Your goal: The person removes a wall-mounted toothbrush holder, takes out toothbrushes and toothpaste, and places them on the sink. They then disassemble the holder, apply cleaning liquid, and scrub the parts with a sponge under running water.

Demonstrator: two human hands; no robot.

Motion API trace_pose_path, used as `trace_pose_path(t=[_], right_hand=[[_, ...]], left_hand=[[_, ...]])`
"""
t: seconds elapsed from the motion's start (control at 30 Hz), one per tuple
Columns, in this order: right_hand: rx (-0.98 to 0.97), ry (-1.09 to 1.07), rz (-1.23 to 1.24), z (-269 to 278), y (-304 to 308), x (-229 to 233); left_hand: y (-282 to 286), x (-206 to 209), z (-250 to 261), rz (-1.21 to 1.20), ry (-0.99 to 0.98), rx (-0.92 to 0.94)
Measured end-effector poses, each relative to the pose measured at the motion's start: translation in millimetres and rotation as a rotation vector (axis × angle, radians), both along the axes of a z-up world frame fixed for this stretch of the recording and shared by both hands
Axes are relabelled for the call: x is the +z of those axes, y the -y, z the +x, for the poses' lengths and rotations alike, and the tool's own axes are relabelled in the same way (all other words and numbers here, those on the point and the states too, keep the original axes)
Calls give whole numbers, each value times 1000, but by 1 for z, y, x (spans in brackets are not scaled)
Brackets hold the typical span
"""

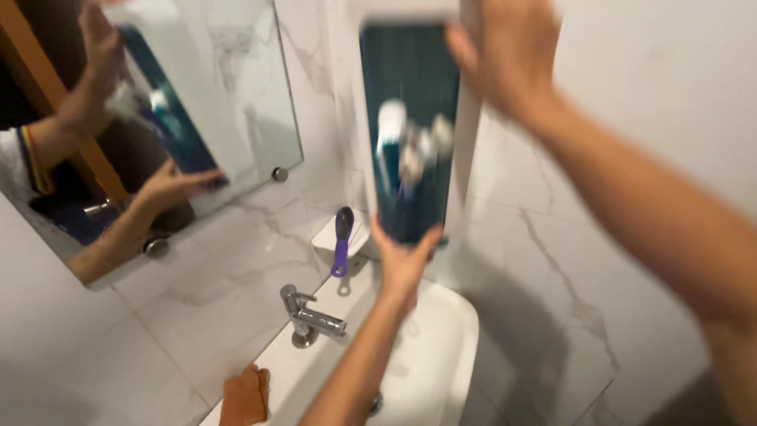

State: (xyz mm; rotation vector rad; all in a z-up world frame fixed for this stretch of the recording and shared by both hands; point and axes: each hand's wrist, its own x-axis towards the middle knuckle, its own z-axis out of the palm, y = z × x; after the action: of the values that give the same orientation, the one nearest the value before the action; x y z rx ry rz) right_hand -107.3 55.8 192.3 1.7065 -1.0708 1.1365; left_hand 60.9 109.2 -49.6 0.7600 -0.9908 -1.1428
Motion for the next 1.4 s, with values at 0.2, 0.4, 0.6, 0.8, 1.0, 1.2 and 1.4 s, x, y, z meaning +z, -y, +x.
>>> trace_pose_path(t=[0.2, 0.4, 0.6, 0.8, 1.0, 1.2, 1.4], right_hand=[[200, 131, 161, 46, -35, -147], [278, 369, 410, 89, -40, -249], [268, 433, 450, 105, -18, -340], [324, 420, 414, 117, -11, -371], [373, 410, 498, 119, -27, -371], [443, 522, 529, 92, 0, -384], [372, 637, 627, 61, 36, -422]], left_hand=[[-35, -158, 35, 177, -28, 2], [-21, -269, 61, 323, -35, 19], [-21, -317, 96, 241, -8, -81], [-1, -330, 97, 369, 93, 143], [-3, -318, 102, 647, 78, 78], [-12, -314, 91, 502, 138, 190], [-24, -269, 96, 977, 505, 296]])
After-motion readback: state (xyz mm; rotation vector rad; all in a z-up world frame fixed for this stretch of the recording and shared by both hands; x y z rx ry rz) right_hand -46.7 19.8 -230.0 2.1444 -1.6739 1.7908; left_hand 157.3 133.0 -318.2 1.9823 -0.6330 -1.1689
